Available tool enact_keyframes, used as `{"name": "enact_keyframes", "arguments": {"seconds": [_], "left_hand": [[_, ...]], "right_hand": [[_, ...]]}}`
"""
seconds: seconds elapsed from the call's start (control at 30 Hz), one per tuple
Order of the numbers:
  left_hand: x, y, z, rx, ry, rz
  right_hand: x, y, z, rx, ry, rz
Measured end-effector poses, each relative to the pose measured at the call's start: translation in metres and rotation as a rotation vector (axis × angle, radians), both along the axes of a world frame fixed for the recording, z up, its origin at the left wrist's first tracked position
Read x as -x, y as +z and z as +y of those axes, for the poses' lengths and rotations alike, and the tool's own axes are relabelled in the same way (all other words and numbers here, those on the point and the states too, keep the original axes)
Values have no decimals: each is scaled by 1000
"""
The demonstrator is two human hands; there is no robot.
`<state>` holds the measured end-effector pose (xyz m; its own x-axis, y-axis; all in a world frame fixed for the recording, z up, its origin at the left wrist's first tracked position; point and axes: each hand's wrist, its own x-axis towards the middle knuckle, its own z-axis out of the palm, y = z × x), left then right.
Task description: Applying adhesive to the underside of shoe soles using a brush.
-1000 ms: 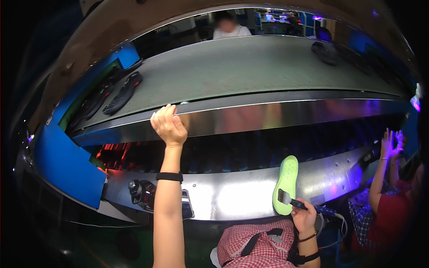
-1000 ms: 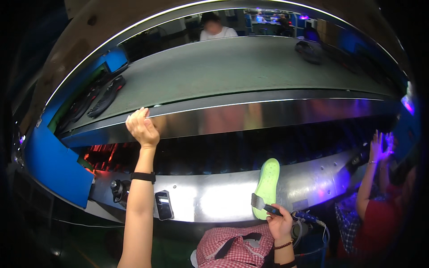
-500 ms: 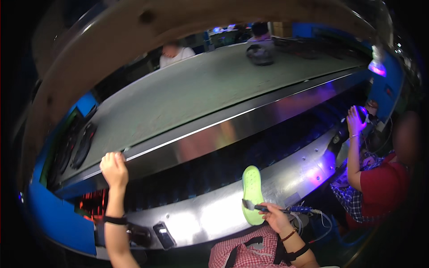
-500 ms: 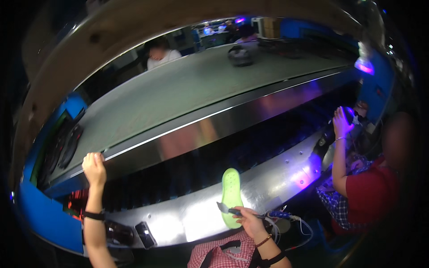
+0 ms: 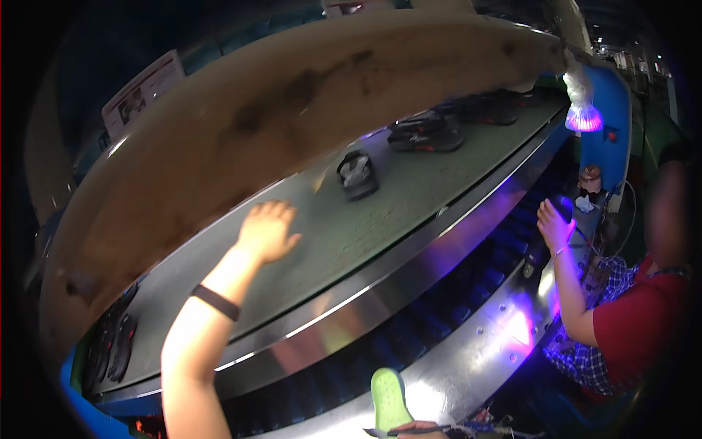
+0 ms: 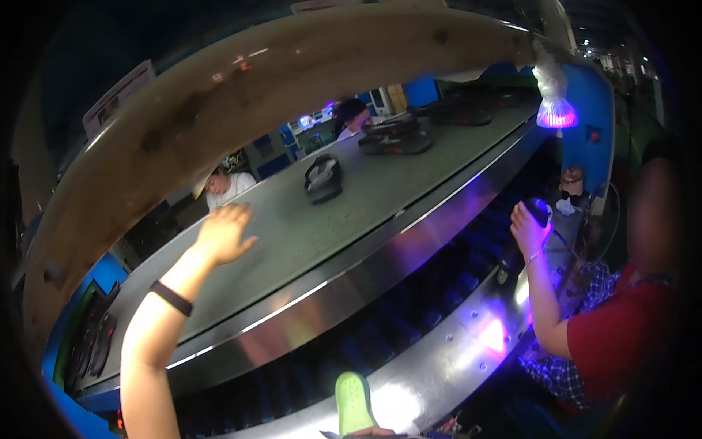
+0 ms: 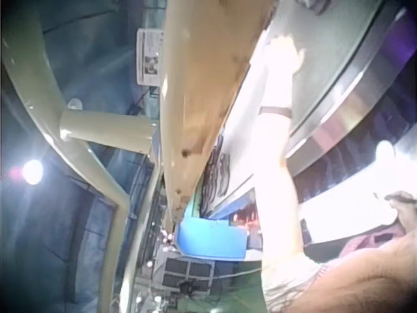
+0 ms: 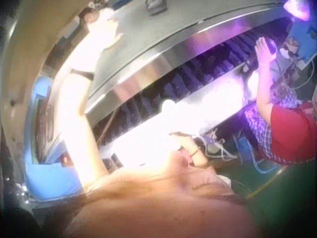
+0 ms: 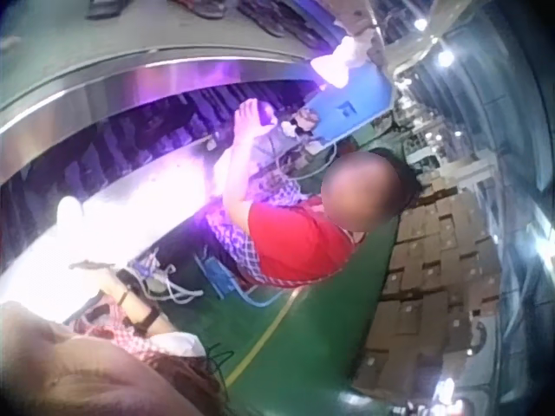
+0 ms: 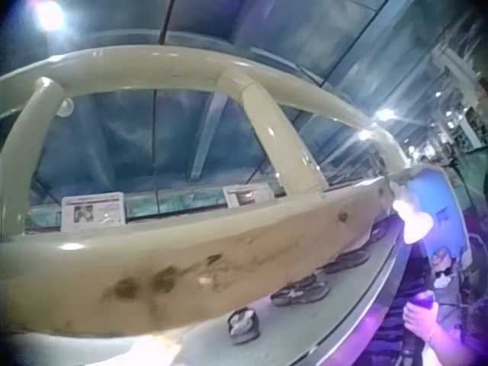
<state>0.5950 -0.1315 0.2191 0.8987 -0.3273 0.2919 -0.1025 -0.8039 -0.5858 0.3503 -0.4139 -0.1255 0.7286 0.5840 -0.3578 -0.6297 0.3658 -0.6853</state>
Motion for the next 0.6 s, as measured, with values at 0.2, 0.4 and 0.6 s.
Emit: {"name": "enact_keyframes", "arguments": {"seconds": [0.2,0.4,0.6], "left_hand": [[-112,-26,-70,361,26,141],[-143,-42,-75,459,169,232],[-69,-37,-50,111,-70,-17]], "right_hand": [[-25,27,-19,34,-49,2],[-30,36,-33,66,-60,42],[-18,41,-34,52,-26,62]]}}
